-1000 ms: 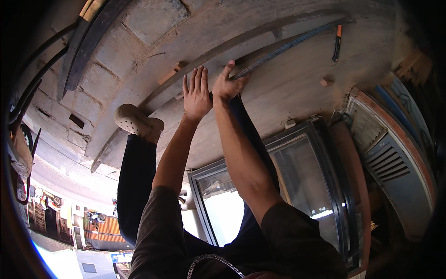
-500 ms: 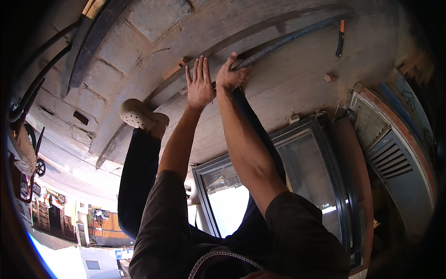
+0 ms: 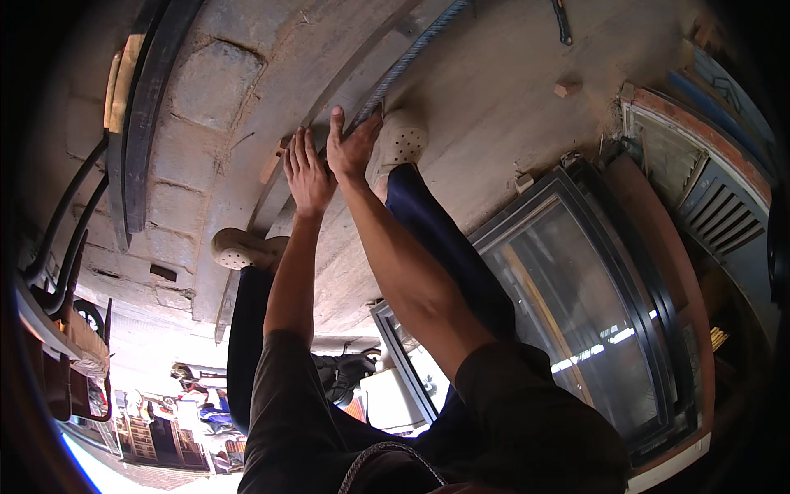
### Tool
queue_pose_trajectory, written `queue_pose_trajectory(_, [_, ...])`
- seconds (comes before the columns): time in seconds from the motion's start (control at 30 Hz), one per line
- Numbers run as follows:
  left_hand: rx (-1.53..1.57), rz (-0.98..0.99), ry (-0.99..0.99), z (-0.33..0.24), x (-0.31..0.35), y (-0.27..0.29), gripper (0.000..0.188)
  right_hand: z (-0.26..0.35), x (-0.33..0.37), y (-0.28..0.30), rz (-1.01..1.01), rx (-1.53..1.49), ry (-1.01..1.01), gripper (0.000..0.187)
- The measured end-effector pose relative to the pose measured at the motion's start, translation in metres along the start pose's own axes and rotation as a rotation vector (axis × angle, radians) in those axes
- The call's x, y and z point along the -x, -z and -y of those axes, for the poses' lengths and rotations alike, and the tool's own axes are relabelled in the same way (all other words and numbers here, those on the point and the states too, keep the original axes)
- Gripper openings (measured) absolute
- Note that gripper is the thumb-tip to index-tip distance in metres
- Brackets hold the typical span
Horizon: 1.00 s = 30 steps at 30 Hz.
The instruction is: The person bends a long metal rod using a wooden block as a fulcrum, then retrieves a flat metal bar from a stack and uses a hammer to strike it. The person then resumes bending the metal rod by hand.
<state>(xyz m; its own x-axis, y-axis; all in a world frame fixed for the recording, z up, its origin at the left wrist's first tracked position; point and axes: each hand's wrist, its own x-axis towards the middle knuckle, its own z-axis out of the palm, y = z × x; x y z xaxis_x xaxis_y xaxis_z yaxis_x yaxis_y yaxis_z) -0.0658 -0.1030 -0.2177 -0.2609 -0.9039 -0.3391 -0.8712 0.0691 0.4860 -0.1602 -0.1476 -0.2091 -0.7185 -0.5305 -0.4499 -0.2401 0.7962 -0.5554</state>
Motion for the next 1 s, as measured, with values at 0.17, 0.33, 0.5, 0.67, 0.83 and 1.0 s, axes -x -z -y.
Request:
queue_pose_trajectory(0.17, [-0.026,0.117,0.231,-0.011,-0.022,0.038,0.020,-0.019,-0.041,0.064,0.160,-0.053,0.088,0.088])
queue_pose_trajectory(0.33, [0.083,0.292,0.118,-0.028,-0.026,0.071,0.023,-0.134,-0.148,0.163,0.076,0.219,-0.169,0.079])
queue_pose_trajectory(0.5, [0.139,0.349,0.234,-0.073,0.002,0.091,0.043,-0.218,-0.267,0.277,0.049,0.500,-0.222,0.077])
queue_pose_trajectory(0.67, [0.241,0.375,0.366,-0.105,0.005,0.110,0.052,-0.244,-0.389,0.344,-0.057,0.469,-0.300,0.073])
queue_pose_trajectory(0.83, [0.248,0.385,0.387,-0.125,0.006,0.126,0.043,-0.269,-0.466,0.359,0.206,0.053,-0.539,0.070])
queue_pose_trajectory(1.0, [0.223,0.411,0.455,-0.143,0.008,0.142,0.033,-0.294,-0.452,0.320,-0.240,0.277,-0.169,0.048])
